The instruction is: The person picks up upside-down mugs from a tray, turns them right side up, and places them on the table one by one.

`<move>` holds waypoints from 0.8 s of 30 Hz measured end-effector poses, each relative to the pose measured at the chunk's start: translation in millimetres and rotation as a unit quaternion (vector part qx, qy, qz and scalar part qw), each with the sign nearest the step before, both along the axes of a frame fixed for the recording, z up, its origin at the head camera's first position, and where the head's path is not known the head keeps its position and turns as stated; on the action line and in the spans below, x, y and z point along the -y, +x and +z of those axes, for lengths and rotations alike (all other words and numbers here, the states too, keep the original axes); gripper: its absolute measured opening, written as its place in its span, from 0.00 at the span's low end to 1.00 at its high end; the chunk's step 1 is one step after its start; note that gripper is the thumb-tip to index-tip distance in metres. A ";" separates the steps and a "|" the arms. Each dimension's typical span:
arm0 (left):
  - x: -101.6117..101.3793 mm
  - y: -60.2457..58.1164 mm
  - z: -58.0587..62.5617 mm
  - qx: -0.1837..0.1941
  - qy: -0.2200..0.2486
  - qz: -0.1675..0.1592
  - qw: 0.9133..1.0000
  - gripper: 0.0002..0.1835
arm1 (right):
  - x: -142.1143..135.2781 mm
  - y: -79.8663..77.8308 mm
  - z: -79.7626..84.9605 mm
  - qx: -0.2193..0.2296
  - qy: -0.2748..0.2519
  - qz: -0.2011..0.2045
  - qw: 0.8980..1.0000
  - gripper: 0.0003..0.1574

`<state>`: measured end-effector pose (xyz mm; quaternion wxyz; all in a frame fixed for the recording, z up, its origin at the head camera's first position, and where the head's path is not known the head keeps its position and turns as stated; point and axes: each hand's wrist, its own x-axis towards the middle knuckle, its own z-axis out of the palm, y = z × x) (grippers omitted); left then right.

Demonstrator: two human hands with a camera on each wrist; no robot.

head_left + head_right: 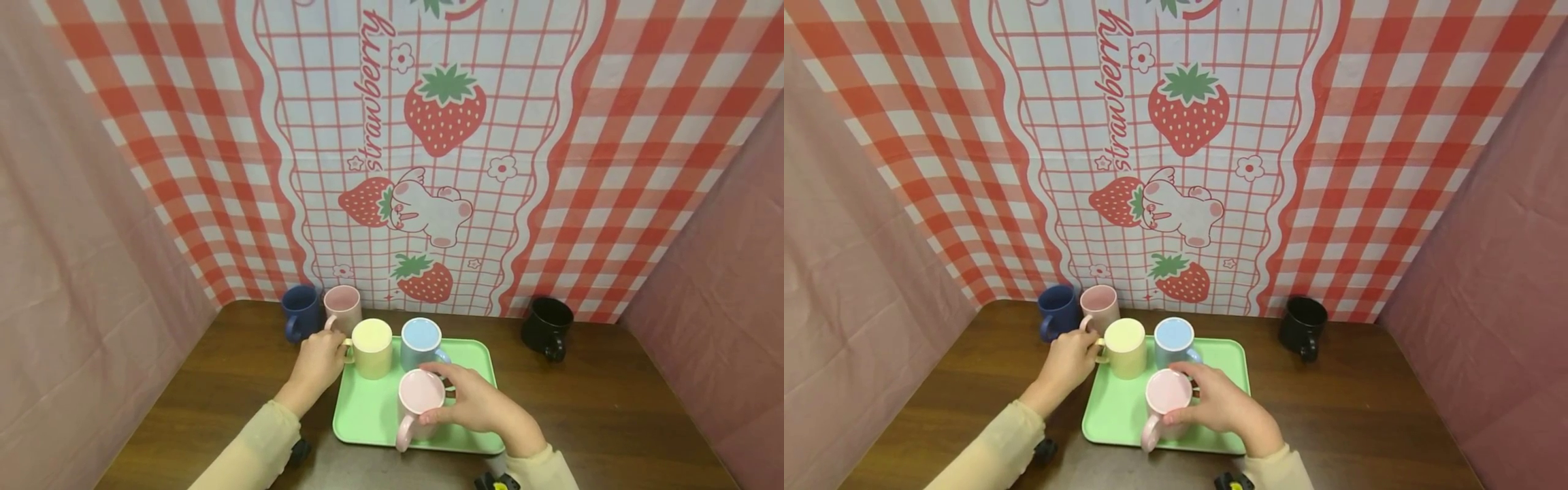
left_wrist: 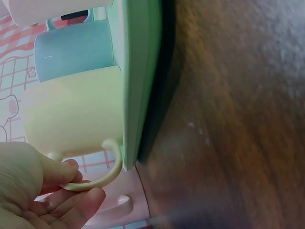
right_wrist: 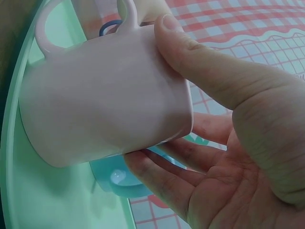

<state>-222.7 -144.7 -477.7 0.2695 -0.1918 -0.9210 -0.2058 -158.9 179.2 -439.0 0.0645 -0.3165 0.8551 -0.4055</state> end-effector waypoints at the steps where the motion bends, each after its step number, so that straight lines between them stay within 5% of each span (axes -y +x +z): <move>1: -0.1 0.2 -0.2 0.001 -0.001 0.000 1.000 0.16 | -0.3 0.0 -0.3 0.003 -0.001 -0.001 1.000 0.52; 11: -1.3 5.2 0.7 0.005 -0.008 0.005 1.000 0.10 | -1.2 0.1 -1.6 0.024 -0.013 -0.002 1.000 0.51; 24: -3.6 8.4 5.5 0.037 0.000 0.000 0.999 0.20 | -1.2 -0.1 -2.3 0.019 -0.009 -0.002 1.000 0.52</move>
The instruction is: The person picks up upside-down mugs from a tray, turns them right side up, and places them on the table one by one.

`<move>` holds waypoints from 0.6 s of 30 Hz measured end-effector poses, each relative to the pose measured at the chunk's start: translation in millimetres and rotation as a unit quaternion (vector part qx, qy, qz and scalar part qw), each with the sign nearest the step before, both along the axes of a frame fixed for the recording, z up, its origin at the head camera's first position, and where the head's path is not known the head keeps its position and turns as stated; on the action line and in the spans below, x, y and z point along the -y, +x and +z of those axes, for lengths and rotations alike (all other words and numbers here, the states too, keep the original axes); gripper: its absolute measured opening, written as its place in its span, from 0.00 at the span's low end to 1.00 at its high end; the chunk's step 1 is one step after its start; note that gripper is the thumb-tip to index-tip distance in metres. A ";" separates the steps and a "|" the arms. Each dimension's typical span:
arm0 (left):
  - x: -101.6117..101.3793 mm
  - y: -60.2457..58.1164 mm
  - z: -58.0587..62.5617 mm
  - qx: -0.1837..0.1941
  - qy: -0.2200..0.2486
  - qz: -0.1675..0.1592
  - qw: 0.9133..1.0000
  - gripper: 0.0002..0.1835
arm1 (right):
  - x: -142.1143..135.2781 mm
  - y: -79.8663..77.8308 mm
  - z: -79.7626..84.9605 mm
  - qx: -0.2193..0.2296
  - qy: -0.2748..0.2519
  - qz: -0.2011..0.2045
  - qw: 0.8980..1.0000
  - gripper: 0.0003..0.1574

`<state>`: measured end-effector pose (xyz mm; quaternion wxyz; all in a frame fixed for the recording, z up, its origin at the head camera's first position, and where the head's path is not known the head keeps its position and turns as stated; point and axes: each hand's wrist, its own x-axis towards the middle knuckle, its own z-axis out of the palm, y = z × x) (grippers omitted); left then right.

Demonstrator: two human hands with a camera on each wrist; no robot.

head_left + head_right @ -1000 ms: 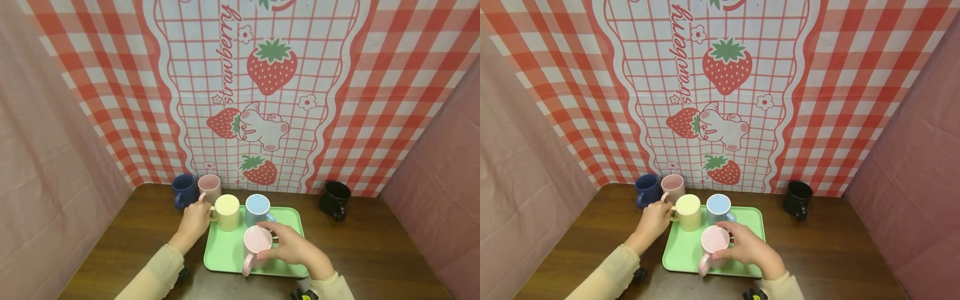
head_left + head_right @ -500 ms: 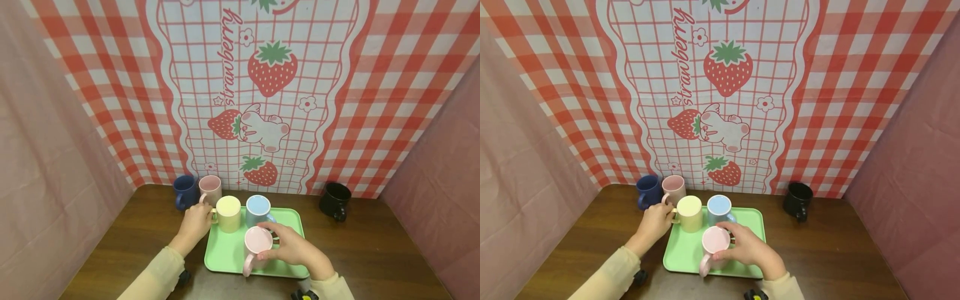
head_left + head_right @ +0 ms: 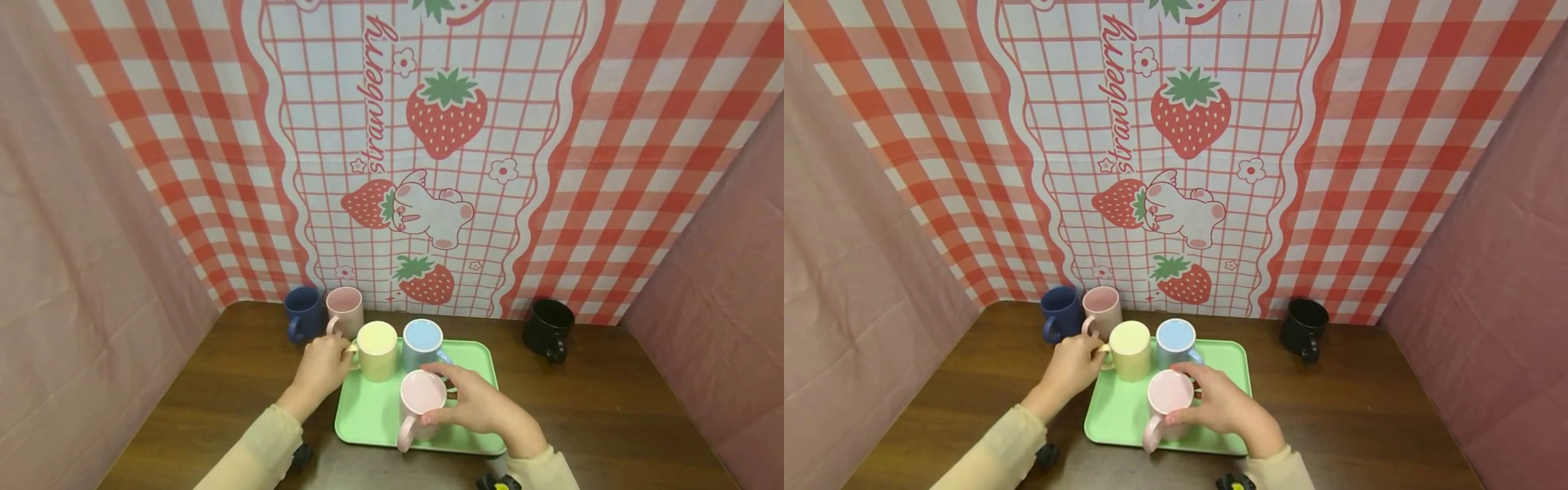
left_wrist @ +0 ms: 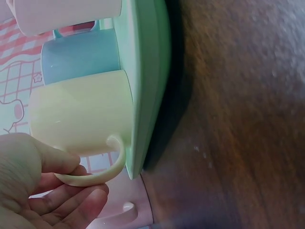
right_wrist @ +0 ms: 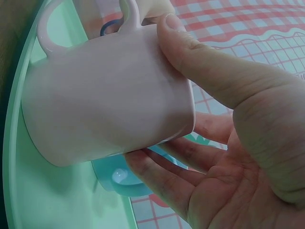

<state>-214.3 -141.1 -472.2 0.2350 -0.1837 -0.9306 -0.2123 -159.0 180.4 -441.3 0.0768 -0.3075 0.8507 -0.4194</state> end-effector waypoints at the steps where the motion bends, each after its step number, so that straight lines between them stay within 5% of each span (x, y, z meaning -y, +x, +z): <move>1: -0.1 0.4 0.1 0.004 0.000 0.000 1.000 0.20 | 0.0 0.0 0.2 0.000 0.001 0.000 1.000 0.52; 18: -7.4 8.7 1.6 0.042 0.012 -0.012 0.999 0.25 | -0.2 0.0 0.1 0.005 0.000 0.000 1.000 0.52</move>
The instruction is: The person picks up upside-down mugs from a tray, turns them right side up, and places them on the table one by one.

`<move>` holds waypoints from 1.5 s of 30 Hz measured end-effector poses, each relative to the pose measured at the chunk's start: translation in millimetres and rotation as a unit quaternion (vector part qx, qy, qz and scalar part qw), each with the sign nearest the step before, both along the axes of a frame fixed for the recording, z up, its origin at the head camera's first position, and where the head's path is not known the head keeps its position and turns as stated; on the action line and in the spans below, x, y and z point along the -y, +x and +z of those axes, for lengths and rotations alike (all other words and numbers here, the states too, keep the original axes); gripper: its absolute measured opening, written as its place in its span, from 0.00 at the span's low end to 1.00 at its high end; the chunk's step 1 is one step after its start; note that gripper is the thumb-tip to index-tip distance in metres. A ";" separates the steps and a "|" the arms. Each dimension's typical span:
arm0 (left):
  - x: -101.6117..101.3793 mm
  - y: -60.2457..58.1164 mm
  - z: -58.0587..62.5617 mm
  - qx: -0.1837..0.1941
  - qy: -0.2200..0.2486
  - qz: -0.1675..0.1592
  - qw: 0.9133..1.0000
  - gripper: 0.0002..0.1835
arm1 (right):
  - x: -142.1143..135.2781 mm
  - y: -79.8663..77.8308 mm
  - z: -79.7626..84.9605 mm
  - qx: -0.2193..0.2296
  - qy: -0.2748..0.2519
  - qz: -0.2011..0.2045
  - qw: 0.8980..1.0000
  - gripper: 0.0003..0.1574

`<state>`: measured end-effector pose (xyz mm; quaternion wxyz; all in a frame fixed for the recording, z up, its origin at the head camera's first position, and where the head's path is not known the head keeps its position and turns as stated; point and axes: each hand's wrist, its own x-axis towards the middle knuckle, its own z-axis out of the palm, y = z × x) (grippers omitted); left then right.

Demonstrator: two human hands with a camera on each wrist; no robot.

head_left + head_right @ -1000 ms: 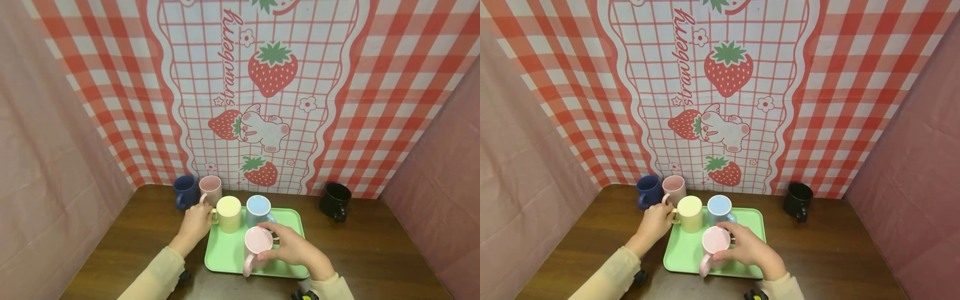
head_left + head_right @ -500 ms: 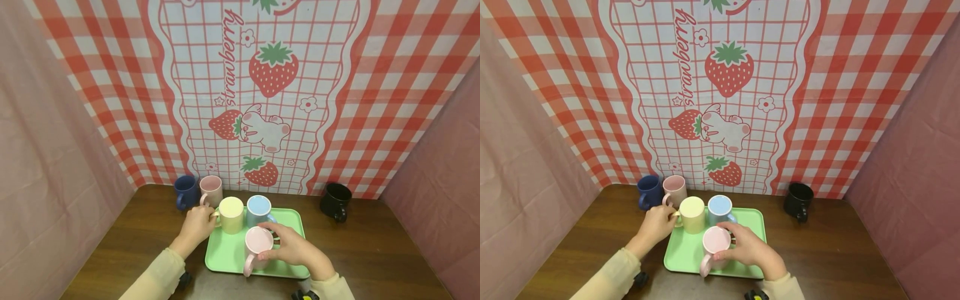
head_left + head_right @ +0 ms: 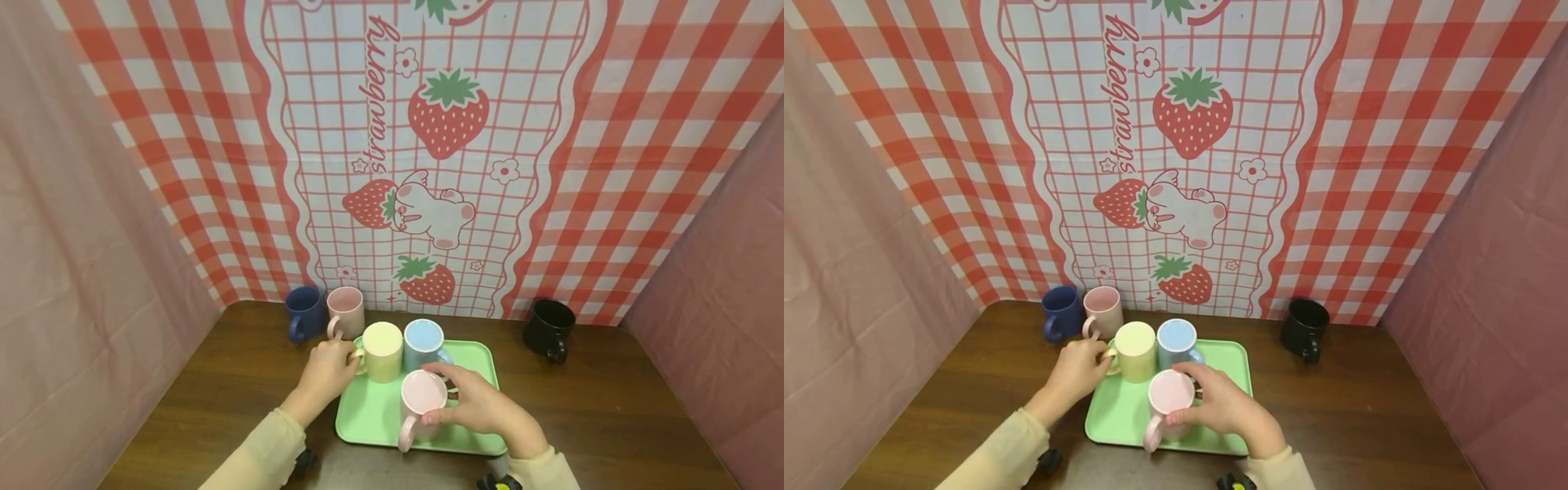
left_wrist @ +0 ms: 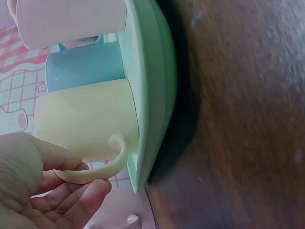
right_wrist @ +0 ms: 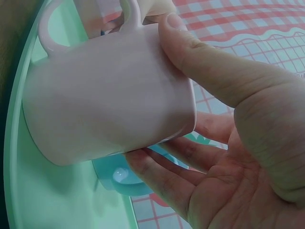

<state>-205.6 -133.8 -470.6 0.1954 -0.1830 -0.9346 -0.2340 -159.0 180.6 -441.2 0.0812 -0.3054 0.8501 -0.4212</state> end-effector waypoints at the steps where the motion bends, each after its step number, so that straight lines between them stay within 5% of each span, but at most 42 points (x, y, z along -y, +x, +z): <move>1: -0.6 0.4 -0.1 0.002 0.001 -0.001 1.000 0.25 | -0.1 0.0 -0.1 0.001 0.000 0.000 1.000 0.52; 21: 1.8 -0.3 9.8 0.020 -0.012 -0.011 1.000 0.22 | 0.3 -0.3 0.6 0.003 -0.003 0.005 1.000 0.51; 31: 2.7 0.2 11.3 0.014 -0.010 -0.013 1.000 0.16 | 0.4 -0.3 0.9 0.008 0.005 0.001 1.000 0.52; 45: 0.2 -0.9 10.0 -0.018 -0.052 -0.023 0.998 0.22 | 1.1 -0.3 1.2 0.008 0.000 0.002 1.000 0.52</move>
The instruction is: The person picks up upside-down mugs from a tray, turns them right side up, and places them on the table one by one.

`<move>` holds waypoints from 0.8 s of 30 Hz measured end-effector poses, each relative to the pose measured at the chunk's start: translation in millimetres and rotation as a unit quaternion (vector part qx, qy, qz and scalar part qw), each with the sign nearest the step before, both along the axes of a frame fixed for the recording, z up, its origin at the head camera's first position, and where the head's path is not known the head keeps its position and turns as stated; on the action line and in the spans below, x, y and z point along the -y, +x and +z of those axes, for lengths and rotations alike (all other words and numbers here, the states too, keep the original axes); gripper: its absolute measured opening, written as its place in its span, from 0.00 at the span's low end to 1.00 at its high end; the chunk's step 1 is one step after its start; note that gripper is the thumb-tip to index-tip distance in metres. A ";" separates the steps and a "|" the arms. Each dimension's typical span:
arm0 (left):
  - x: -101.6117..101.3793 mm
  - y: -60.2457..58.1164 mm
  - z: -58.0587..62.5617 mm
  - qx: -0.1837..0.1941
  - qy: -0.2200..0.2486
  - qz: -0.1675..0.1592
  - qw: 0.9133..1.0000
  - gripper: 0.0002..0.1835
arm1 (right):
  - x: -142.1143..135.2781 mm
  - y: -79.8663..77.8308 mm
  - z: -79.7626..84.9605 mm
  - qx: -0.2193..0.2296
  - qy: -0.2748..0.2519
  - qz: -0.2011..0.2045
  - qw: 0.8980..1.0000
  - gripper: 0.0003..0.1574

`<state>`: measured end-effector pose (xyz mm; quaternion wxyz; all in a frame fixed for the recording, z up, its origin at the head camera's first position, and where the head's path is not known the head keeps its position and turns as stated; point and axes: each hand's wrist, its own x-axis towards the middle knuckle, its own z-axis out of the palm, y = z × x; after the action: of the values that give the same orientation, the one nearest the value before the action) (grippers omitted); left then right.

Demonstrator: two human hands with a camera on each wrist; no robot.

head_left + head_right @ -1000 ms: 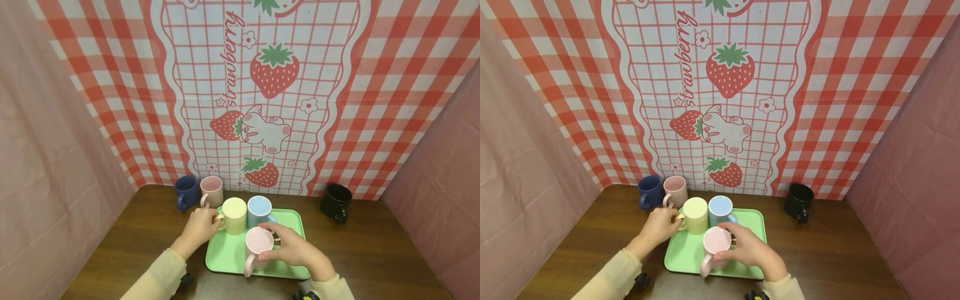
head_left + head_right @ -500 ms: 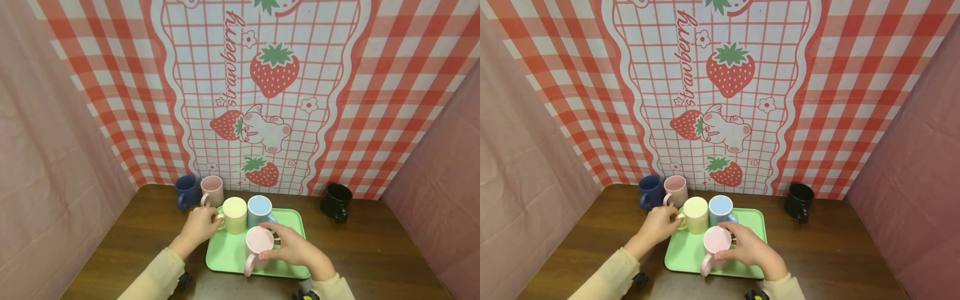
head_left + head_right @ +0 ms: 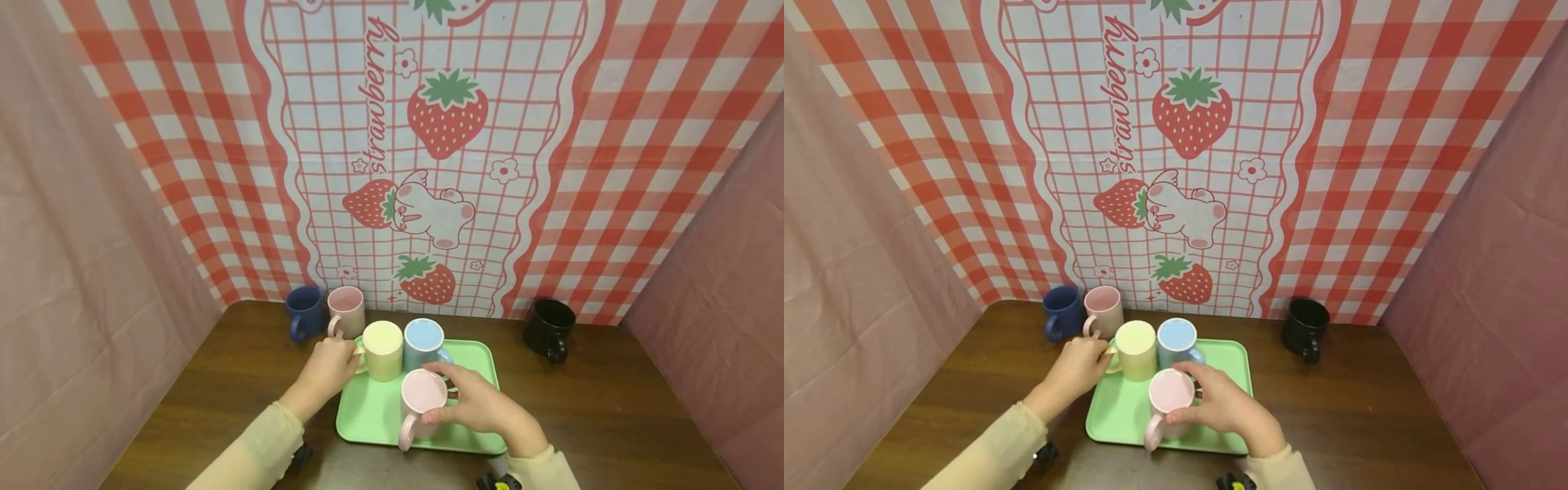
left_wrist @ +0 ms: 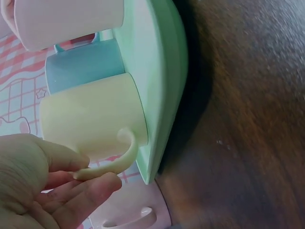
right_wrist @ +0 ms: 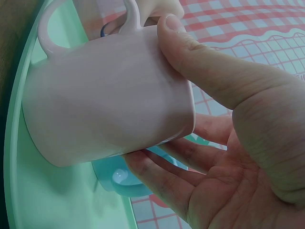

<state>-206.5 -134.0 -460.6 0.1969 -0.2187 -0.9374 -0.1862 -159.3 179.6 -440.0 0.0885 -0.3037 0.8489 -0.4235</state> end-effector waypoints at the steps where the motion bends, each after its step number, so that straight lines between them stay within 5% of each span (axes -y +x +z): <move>1: -0.5 0.0 0.0 -0.004 -0.006 -0.001 1.000 0.22 | 0.0 0.1 0.2 0.000 -0.001 0.000 1.000 0.52; 13: -2.2 -2.1 -1.5 -0.099 -0.076 0.039 0.991 0.14 | 0.0 -0.8 -1.2 -0.005 0.009 -0.003 1.000 0.52; 24: 8.8 -7.5 12.5 -0.182 -0.012 0.029 0.983 0.12 | 0.3 -0.7 0.3 0.000 0.008 -0.003 1.000 0.53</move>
<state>-214.0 -142.8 -448.1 0.3665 -0.2245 -0.8941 -0.1259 -160.0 179.3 -439.7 0.0897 -0.3006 0.8532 -0.4166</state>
